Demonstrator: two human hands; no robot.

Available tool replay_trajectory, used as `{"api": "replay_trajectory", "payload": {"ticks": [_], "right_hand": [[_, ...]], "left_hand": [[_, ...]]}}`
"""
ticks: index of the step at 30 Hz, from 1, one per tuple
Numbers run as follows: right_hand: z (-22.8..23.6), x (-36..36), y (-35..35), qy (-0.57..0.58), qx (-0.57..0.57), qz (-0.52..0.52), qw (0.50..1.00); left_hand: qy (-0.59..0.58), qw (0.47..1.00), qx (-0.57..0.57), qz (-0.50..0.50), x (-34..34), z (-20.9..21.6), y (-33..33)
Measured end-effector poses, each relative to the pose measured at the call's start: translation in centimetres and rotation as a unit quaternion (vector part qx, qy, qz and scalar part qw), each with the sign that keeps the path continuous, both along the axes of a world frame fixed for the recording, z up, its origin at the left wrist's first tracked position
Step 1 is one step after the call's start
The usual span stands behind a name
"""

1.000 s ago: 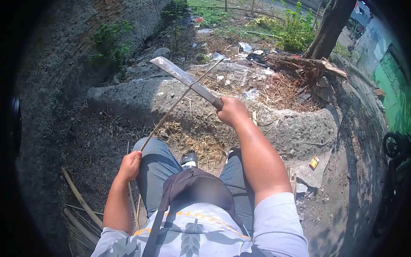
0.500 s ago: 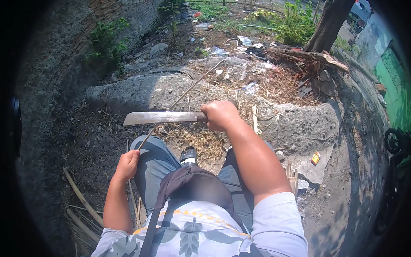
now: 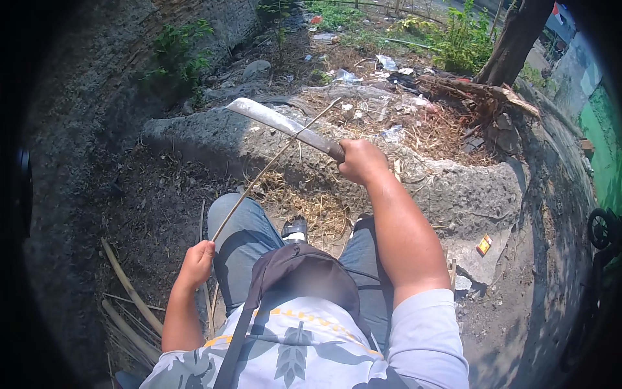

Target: The person uses a machete to shave and smooth the surface of a bamboo strip by running the blade along its length.

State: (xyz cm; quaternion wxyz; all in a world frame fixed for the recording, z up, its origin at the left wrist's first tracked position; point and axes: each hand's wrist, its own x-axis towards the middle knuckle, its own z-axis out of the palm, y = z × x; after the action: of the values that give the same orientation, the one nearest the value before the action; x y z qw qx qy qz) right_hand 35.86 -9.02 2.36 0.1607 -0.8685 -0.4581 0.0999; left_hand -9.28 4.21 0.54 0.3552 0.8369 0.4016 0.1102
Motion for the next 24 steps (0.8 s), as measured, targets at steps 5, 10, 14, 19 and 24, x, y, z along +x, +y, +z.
{"api": "replay_trajectory", "payload": {"ticks": [5, 10, 14, 19, 24], "right_hand": [[0.2, 0.0, -0.7, 0.008, 0.026, 0.043, 0.999], [0.2, -0.3, -0.5, 0.013, 0.023, 0.044, 0.999], [0.7, -1.2, -0.3, 0.025, 0.028, 0.038, 0.999], [1.3, -1.4, -0.6, 0.022, 0.055, 0.046, 0.997], [1.7, -2.8, -0.2, 0.079, 0.045, 0.086, 0.992]], "left_hand": [[0.03, 0.999, -0.013, 0.013, -1.3, -0.5, -0.7], [0.054, 0.998, 0.001, 0.02, -1.4, -0.2, -0.7], [0.038, 0.999, -0.001, 0.017, -1.9, 0.0, -0.9], [0.02, 1.0, 0.003, 0.022, -2.0, -0.5, -0.6], [0.0, 1.0, 0.029, 0.008, -1.6, -0.9, -0.8]]}}
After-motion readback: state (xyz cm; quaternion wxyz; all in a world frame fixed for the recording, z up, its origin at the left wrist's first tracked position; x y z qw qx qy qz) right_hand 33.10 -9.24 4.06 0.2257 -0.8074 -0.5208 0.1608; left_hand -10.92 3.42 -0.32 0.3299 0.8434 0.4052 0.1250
